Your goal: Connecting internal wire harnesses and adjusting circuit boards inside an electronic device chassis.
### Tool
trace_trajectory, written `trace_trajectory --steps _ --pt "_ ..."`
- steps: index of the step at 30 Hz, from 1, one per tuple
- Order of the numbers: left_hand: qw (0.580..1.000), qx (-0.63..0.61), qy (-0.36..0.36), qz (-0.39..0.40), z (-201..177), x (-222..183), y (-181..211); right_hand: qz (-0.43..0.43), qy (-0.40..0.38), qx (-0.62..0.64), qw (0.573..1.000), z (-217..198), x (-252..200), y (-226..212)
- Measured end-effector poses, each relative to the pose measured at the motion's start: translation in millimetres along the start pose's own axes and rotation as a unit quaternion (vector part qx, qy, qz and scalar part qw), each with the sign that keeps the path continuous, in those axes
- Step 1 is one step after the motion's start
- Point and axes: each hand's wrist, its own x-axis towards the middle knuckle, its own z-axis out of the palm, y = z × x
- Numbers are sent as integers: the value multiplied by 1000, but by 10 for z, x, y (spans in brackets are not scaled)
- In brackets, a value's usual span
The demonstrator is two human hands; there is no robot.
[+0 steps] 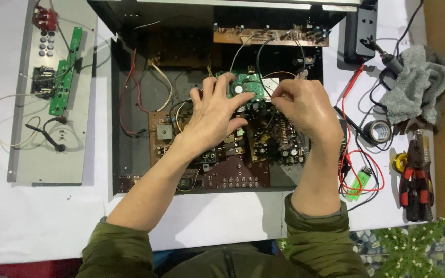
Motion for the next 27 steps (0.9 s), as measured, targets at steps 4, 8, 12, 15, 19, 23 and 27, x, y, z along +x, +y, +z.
trace_trajectory --steps 4,8,12,15,19,23,27 --pt "1000 9 -8 -9 106 21 -34 1 1 -7 1000 15 5 -7" --pt "1000 4 -17 -13 144 17 -23 1 -7 -7 1000 50 23 20" --pt "999 -1 -34 -24 128 28 -18 12 -15 -18 1000 56 10 -3" --pt "1000 -4 -22 -12 180 20 -75 18 -20 -45 999 112 38 32" --pt "1000 -13 -19 -13 194 27 -94 12 -29 -50 998 126 40 45" --pt "999 -26 -19 -14 199 38 -105 13 -38 -68 997 189 46 63" --pt "999 -34 -25 -18 180 38 -89 2 -52 -107 993 243 48 62"
